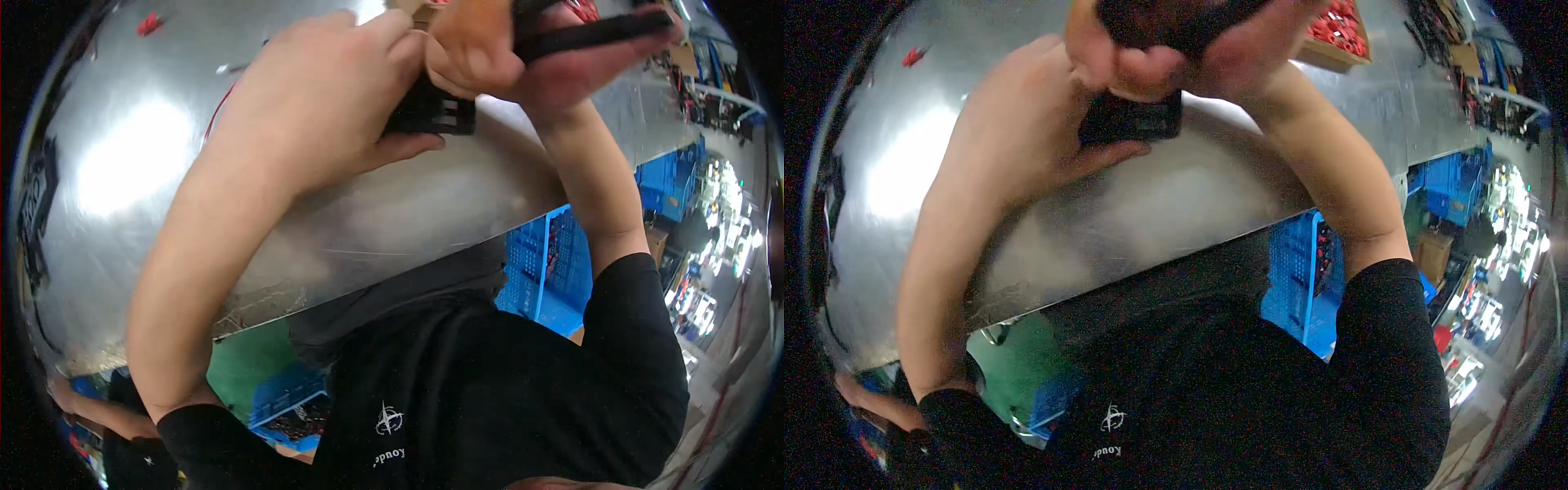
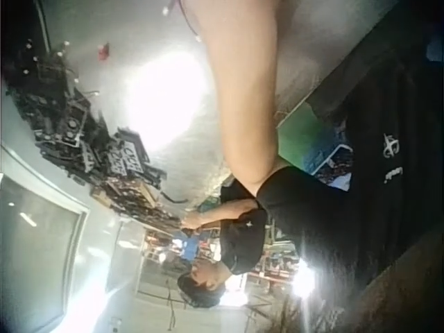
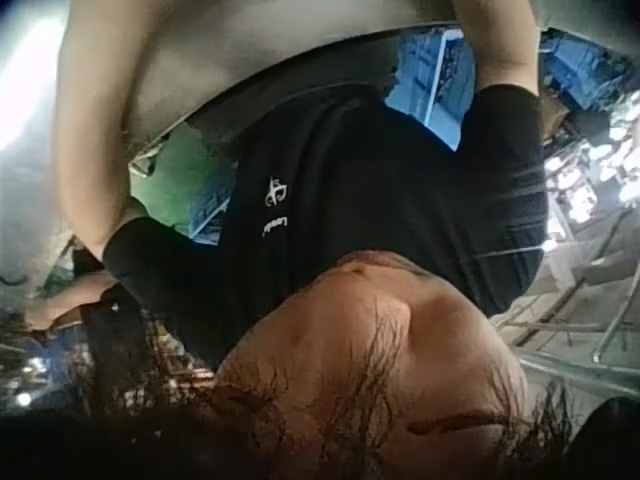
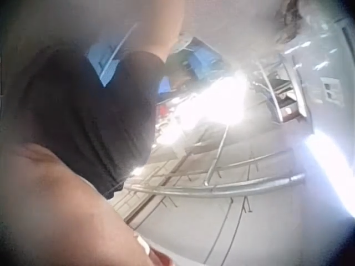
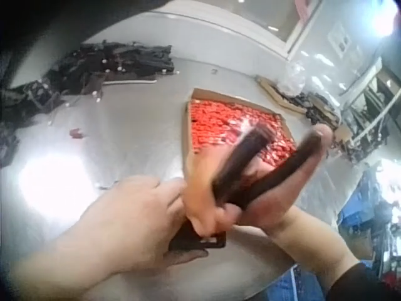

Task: Assembling electronic cooling fans by attaching wires to the housing and components.

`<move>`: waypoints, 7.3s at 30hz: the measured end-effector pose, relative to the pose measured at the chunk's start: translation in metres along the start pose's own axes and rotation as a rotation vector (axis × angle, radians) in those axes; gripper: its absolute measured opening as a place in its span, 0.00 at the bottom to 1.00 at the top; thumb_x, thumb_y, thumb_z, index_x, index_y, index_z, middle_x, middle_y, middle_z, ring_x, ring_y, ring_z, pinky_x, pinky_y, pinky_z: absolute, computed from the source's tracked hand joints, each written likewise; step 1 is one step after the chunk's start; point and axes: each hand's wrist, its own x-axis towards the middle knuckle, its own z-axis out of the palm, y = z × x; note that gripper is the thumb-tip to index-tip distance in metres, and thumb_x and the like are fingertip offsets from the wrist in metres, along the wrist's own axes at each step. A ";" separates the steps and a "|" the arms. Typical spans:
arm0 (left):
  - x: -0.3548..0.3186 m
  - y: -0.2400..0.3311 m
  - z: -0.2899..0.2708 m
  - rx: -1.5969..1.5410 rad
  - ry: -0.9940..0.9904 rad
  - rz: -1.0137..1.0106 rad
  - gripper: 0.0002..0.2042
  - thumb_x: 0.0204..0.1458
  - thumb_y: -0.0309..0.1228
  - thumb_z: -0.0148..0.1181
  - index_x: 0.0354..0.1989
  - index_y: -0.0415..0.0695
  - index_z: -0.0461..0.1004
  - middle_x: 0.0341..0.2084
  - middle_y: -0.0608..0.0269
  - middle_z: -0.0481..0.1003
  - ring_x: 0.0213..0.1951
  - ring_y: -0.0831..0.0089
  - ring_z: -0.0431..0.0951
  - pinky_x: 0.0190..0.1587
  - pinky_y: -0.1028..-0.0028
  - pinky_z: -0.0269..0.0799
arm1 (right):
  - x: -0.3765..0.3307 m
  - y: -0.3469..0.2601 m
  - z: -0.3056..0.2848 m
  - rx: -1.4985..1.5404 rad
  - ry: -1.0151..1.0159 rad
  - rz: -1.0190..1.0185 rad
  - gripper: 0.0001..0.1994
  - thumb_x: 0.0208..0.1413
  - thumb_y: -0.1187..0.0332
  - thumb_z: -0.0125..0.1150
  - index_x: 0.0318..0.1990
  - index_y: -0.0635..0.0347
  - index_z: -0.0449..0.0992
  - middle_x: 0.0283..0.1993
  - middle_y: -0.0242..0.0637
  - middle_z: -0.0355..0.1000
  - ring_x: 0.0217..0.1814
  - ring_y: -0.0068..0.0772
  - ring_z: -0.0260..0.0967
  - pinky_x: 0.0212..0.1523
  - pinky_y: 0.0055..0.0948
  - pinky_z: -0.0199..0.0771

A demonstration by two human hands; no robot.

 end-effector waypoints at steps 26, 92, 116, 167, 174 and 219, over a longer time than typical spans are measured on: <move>0.000 0.012 0.015 0.133 0.182 -0.044 0.30 0.43 0.51 0.79 0.48 0.44 0.77 0.42 0.60 0.76 0.45 0.61 0.79 0.48 0.61 0.76 | -0.010 -0.026 -0.035 0.048 -0.164 -0.334 0.49 0.49 0.14 0.54 0.52 0.56 0.67 0.31 0.25 0.61 0.25 0.16 0.60 0.26 0.21 0.59; -0.003 0.033 0.006 0.397 0.034 -0.408 0.41 0.42 0.57 0.76 0.66 0.56 0.71 0.38 0.59 0.72 0.44 0.56 0.75 0.45 0.57 0.70 | 0.012 0.002 0.033 0.199 1.241 -0.031 0.59 0.39 0.06 0.42 0.48 0.63 0.68 0.28 0.35 0.61 0.25 0.27 0.57 0.30 0.31 0.61; -0.008 0.071 0.032 0.594 0.089 -0.459 0.45 0.45 0.60 0.74 0.69 0.47 0.69 0.37 0.64 0.71 0.40 0.67 0.70 0.37 0.65 0.64 | 0.013 0.008 0.014 0.195 1.003 -0.262 0.51 0.53 0.10 0.30 0.43 0.57 0.68 0.22 0.24 0.56 0.17 0.18 0.46 0.20 0.25 0.44; -0.011 0.063 0.015 0.251 0.040 -0.109 0.39 0.46 0.49 0.77 0.64 0.44 0.70 0.36 0.59 0.73 0.42 0.60 0.76 0.40 0.62 0.74 | -0.027 0.005 0.020 -0.189 0.672 -0.529 0.49 0.54 0.12 0.33 0.45 0.57 0.68 0.27 0.28 0.61 0.21 0.16 0.53 0.21 0.18 0.53; -0.009 0.064 0.014 0.242 0.010 -0.179 0.40 0.46 0.50 0.77 0.66 0.44 0.70 0.36 0.59 0.74 0.42 0.60 0.76 0.40 0.62 0.74 | -0.048 -0.008 0.028 0.140 0.718 -0.466 0.58 0.46 0.07 0.34 0.58 0.56 0.72 0.36 0.35 0.65 0.26 0.26 0.58 0.28 0.28 0.57; -0.004 0.095 0.005 0.095 0.015 0.208 0.39 0.51 0.53 0.73 0.65 0.42 0.71 0.52 0.50 0.74 0.53 0.49 0.74 0.57 0.51 0.69 | -0.428 -0.027 -0.028 -0.004 1.220 -0.004 0.19 0.59 0.61 0.69 0.56 0.53 0.78 0.47 0.33 0.77 0.52 0.32 0.76 0.56 0.35 0.77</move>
